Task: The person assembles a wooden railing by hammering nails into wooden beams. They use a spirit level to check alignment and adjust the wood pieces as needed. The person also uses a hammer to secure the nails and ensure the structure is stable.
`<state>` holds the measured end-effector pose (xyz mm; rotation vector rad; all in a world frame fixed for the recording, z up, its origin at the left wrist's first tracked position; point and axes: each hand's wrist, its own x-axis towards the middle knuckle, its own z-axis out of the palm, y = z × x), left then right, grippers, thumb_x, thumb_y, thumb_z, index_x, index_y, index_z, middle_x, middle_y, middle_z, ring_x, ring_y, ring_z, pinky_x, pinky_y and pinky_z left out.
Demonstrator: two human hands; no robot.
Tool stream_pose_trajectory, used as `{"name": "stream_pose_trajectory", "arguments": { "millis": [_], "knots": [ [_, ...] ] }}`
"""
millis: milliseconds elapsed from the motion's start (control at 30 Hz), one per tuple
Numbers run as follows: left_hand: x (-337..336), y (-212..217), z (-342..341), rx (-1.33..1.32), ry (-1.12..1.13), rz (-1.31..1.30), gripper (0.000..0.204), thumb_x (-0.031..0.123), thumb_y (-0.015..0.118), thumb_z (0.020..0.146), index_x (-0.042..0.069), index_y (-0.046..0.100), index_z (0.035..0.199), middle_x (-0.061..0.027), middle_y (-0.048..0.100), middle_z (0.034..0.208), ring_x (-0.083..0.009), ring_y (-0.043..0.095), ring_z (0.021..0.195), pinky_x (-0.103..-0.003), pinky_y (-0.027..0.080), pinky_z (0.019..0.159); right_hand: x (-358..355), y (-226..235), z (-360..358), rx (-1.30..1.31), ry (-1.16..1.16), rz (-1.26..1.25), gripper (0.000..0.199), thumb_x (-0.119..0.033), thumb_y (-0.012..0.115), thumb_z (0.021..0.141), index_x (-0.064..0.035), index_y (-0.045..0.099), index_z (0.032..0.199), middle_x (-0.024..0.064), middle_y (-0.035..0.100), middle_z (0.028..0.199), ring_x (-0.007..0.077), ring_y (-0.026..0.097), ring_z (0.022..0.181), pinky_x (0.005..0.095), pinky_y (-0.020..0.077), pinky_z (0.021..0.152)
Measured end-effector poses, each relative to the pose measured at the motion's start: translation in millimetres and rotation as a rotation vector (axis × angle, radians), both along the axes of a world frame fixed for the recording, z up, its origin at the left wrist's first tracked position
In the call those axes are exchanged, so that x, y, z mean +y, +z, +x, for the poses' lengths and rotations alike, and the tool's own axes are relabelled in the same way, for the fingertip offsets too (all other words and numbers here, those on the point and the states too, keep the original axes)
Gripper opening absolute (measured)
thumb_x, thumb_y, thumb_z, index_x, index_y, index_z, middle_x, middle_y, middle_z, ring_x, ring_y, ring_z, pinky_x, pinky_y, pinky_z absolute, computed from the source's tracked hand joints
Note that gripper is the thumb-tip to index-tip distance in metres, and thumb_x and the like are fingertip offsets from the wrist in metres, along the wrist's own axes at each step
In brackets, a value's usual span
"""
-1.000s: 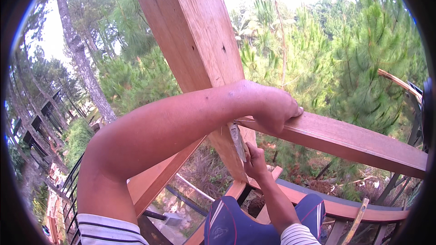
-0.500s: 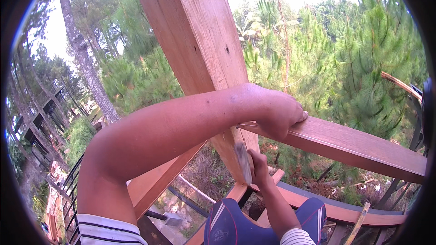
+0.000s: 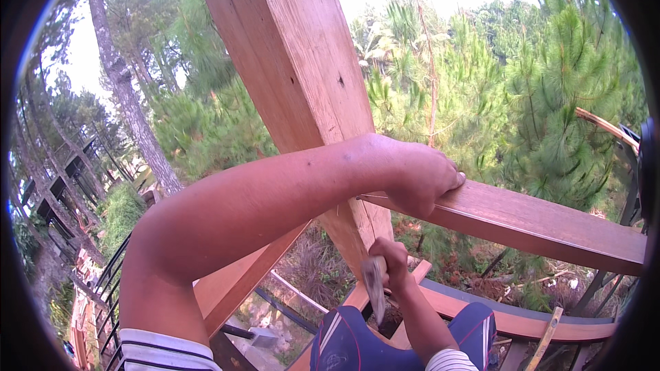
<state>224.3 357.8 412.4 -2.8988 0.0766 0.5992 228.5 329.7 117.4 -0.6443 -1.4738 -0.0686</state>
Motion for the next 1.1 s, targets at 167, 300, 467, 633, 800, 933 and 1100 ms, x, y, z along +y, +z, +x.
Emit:
{"name": "stream_pose_trajectory", "arguments": {
  "millis": [167,300,467,633,800,933,1100],
  "knots": [
    [-3.8,1.1,-0.3,0.014,0.004,0.018,0.067,0.005,0.056,0.085,-0.007,0.043,0.150,-0.0249,0.056,0.140,-0.0362,0.058,0.128,-0.044,0.046,0.110,3.8,-9.8,0.3,0.004,0.060,-0.215,0.061,-0.060,0.055,0.098,0.0000,0.059,0.088,0.0200,0.056,0.071,0.0418,0.061,0.067,0.0450,0.0469,0.060],
    [-0.2,0.4,-1.0,0.000,0.007,-0.011,0.068,0.005,0.056,0.084,-0.007,0.043,0.150,-0.0238,0.055,0.142,-0.0364,0.058,0.129,-0.044,0.046,0.110,-2.2,-14.6,3.9,0.095,-0.131,-0.440,0.061,-0.060,0.058,0.097,-0.0011,0.059,0.083,0.0150,0.055,0.069,0.0364,0.061,0.062,0.0424,0.0456,0.055],
    [-0.2,2.5,-0.9,0.010,0.001,-0.002,0.069,0.004,0.057,0.084,-0.007,0.042,0.150,-0.0232,0.054,0.144,-0.0363,0.057,0.129,-0.043,0.046,0.111,3.1,-3.0,9.9,-0.023,0.047,-0.018,0.059,-0.058,0.059,0.096,-0.0007,0.060,0.084,0.0168,0.057,0.071,0.0362,0.061,0.060,0.0429,0.0455,0.055],
    [-4.3,2.0,-2.3,0.019,0.037,0.013,0.070,0.003,0.056,0.083,-0.007,0.042,0.150,-0.0233,0.054,0.143,-0.0355,0.056,0.130,-0.043,0.045,0.112,12.6,-9.3,4.7,0.015,-0.058,-0.264,0.057,-0.056,0.057,0.097,-0.0001,0.058,0.085,0.0192,0.056,0.070,0.0406,0.060,0.062,0.0427,0.0455,0.055],
    [-1.7,-0.1,-1.4,0.002,0.024,-0.016,0.070,0.002,0.056,0.083,-0.007,0.042,0.150,-0.0234,0.055,0.143,-0.0358,0.056,0.130,-0.043,0.045,0.112,1.0,-18.4,3.2,0.057,-0.126,-0.399,0.058,-0.058,0.057,0.098,-0.0010,0.061,0.087,0.0160,0.057,0.071,0.0368,0.062,0.063,0.0425,0.0461,0.055],
    [-1.3,0.7,-1.6,0.009,0.022,-0.022,0.069,0.003,0.057,0.083,-0.007,0.042,0.150,-0.0235,0.055,0.142,-0.0361,0.057,0.129,-0.043,0.046,0.111,-0.5,-5.7,9.0,-0.106,0.174,0.197,0.045,-0.046,0.065,0.094,-0.0016,0.059,0.089,0.0155,0.057,0.070,0.0355,0.061,0.061,0.0412,0.0462,0.054],
    [-3.5,0.1,-3.1,0.006,0.019,-0.024,0.067,0.004,0.056,0.085,-0.008,0.043,0.149,-0.0233,0.056,0.141,-0.0366,0.058,0.128,-0.043,0.046,0.110,12.5,-5.2,2.3,-0.002,-0.160,-0.467,0.046,-0.044,0.063,0.094,0.0014,0.058,0.093,0.0216,0.058,0.073,0.0447,0.063,0.070,0.0485,0.0476,0.061]
  ]
}}
